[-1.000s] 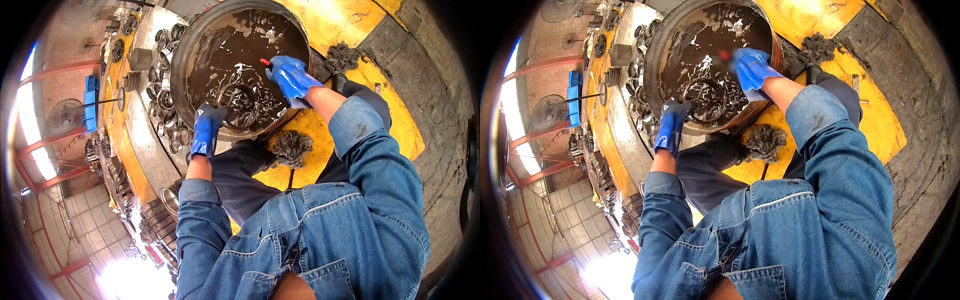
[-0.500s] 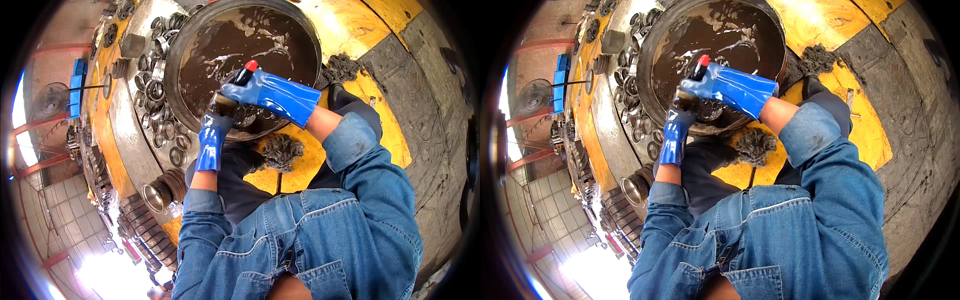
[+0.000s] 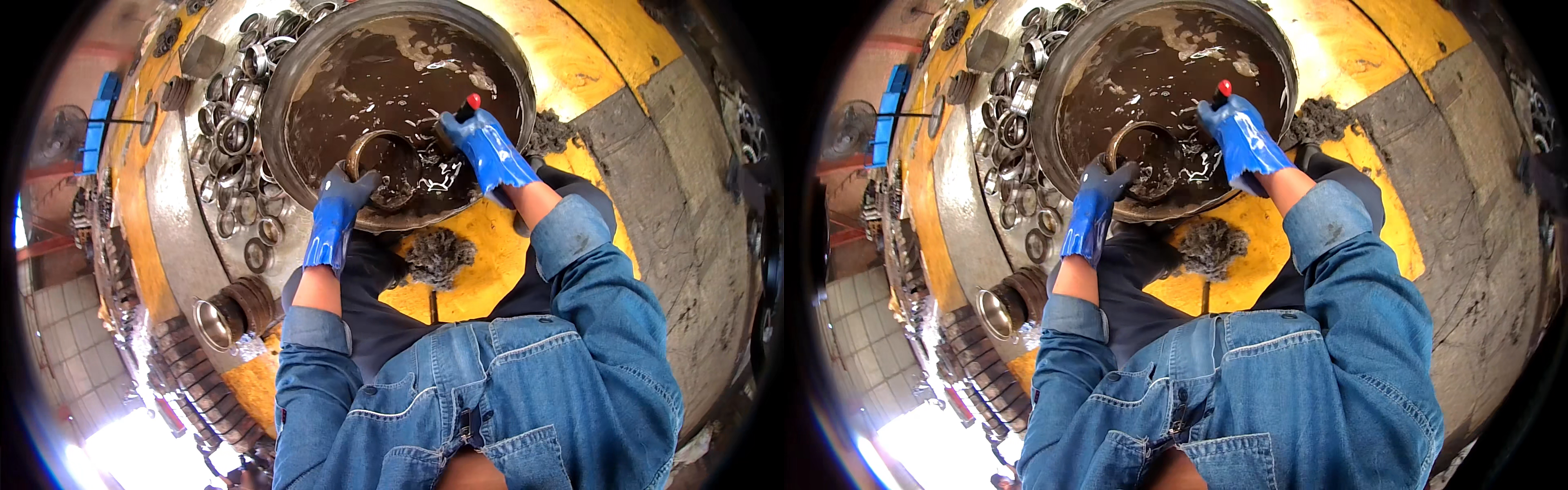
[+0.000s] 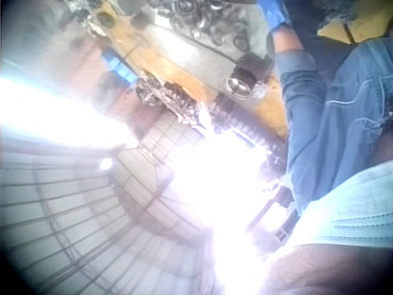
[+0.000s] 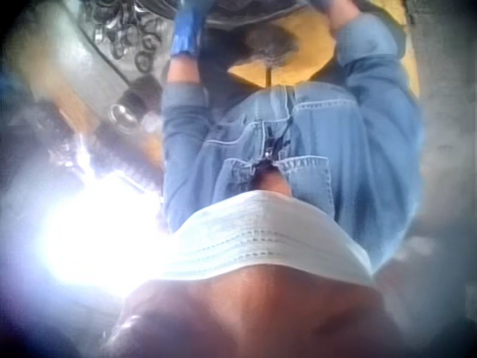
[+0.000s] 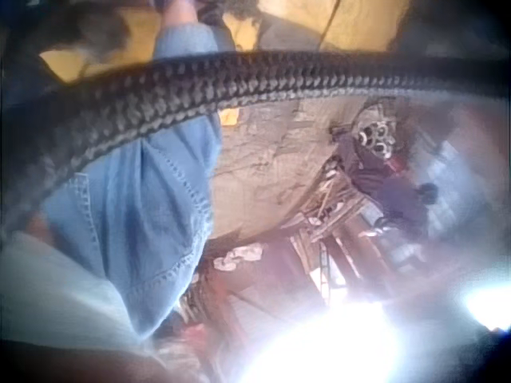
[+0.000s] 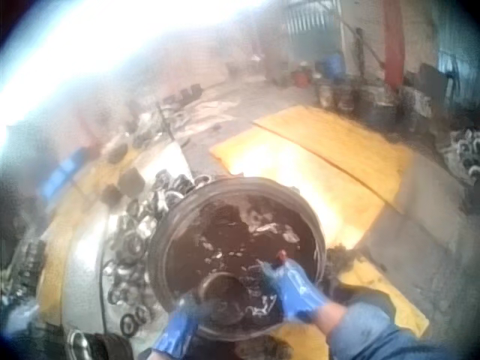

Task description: The person sits on the floor and scrubs metal rings with a red-handled brush while dipping them into a large metal basin filled with dark liquid. The person repeatedly dips, scrubs, and lifts the rings, then places them on the floor beside the basin.

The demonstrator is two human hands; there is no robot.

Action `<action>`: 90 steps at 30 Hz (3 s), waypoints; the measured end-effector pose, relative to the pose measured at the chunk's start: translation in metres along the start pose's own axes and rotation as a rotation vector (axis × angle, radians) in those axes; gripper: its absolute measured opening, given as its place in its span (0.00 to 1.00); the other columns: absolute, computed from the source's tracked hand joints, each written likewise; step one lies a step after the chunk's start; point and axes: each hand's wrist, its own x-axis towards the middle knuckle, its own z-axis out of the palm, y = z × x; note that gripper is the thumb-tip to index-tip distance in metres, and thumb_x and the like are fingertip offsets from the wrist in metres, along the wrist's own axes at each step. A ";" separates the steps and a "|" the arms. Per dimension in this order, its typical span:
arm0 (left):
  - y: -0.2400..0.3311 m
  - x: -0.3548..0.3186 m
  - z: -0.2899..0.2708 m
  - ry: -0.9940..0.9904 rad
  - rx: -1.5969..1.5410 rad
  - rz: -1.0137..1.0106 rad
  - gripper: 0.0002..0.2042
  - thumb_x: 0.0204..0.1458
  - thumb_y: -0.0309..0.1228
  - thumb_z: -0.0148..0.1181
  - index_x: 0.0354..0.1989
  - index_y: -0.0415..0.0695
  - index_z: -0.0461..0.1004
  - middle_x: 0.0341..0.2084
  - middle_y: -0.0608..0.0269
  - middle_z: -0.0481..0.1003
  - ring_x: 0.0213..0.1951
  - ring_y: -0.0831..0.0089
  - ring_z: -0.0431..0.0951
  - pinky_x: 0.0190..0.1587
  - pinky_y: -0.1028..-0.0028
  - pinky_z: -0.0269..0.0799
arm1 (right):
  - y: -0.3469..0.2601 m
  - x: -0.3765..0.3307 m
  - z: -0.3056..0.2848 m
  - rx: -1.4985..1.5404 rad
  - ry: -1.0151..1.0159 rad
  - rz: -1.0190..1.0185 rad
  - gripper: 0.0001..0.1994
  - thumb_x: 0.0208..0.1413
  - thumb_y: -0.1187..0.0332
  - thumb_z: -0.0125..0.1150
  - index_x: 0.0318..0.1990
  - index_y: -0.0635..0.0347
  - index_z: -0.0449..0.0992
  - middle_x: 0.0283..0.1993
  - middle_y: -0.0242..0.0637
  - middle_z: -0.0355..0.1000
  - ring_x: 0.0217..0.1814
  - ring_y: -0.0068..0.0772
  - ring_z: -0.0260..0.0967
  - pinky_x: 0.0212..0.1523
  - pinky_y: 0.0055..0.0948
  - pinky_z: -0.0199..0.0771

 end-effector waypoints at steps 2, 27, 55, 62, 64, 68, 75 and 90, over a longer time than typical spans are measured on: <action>0.004 0.009 0.005 -0.020 -0.197 0.023 0.26 0.52 0.47 0.74 0.52 0.39 0.82 0.39 0.52 0.84 0.41 0.62 0.84 0.47 0.64 0.78 | 0.045 0.022 0.015 -0.004 0.070 0.026 0.24 0.60 0.45 0.63 0.42 0.61 0.84 0.38 0.56 0.82 0.44 0.57 0.82 0.47 0.47 0.81; 0.003 -0.013 -0.009 -0.009 -0.465 0.188 0.28 0.61 0.54 0.65 0.43 0.33 0.81 0.30 0.64 0.78 0.31 0.73 0.73 0.36 0.69 0.71 | -0.002 -0.056 0.016 -0.377 -0.446 -0.910 0.14 0.61 0.55 0.67 0.48 0.51 0.85 0.43 0.45 0.83 0.44 0.53 0.82 0.46 0.44 0.84; 0.039 -0.012 -0.018 -0.082 0.195 0.053 0.36 0.56 0.67 0.57 0.55 0.44 0.81 0.48 0.42 0.82 0.53 0.45 0.82 0.56 0.55 0.77 | -0.036 -0.012 0.053 -0.910 -0.023 -1.051 0.12 0.62 0.64 0.61 0.51 0.51 0.75 0.42 0.36 0.78 0.26 0.39 0.79 0.20 0.40 0.75; 0.034 -0.016 -0.007 0.026 0.295 0.134 0.36 0.56 0.67 0.57 0.50 0.41 0.81 0.47 0.42 0.82 0.52 0.44 0.82 0.55 0.53 0.77 | -0.038 -0.021 0.059 -0.964 -0.432 -0.371 0.19 0.59 0.51 0.68 0.56 0.41 0.80 0.56 0.39 0.81 0.59 0.47 0.80 0.55 0.49 0.80; 0.032 -0.016 -0.008 0.040 0.283 0.145 0.34 0.57 0.65 0.57 0.49 0.40 0.81 0.46 0.40 0.82 0.51 0.44 0.82 0.54 0.54 0.77 | -0.053 -0.030 0.061 -0.836 -0.506 -0.209 0.19 0.58 0.49 0.69 0.55 0.41 0.81 0.52 0.39 0.83 0.55 0.49 0.81 0.53 0.46 0.80; 0.042 -0.022 -0.007 0.056 0.292 0.172 0.32 0.59 0.61 0.58 0.47 0.39 0.82 0.43 0.39 0.83 0.49 0.45 0.84 0.53 0.55 0.79 | -0.036 -0.023 0.055 -0.402 -0.604 -0.257 0.20 0.58 0.50 0.70 0.53 0.49 0.83 0.43 0.38 0.84 0.44 0.40 0.81 0.47 0.37 0.79; 0.028 -0.022 -0.008 0.122 0.218 0.130 0.32 0.61 0.62 0.54 0.49 0.42 0.81 0.44 0.40 0.82 0.51 0.42 0.81 0.55 0.53 0.76 | -0.078 -0.044 0.032 0.562 -0.620 0.183 0.16 0.62 0.52 0.71 0.47 0.53 0.84 0.34 0.30 0.80 0.29 0.23 0.74 0.29 0.25 0.73; 0.033 -0.019 -0.003 0.126 0.266 0.141 0.29 0.63 0.57 0.52 0.48 0.42 0.83 0.48 0.42 0.82 0.52 0.45 0.82 0.56 0.54 0.77 | -0.070 -0.038 0.050 -0.908 -0.499 -0.347 0.21 0.59 0.49 0.66 0.53 0.51 0.81 0.50 0.41 0.83 0.51 0.49 0.82 0.47 0.48 0.81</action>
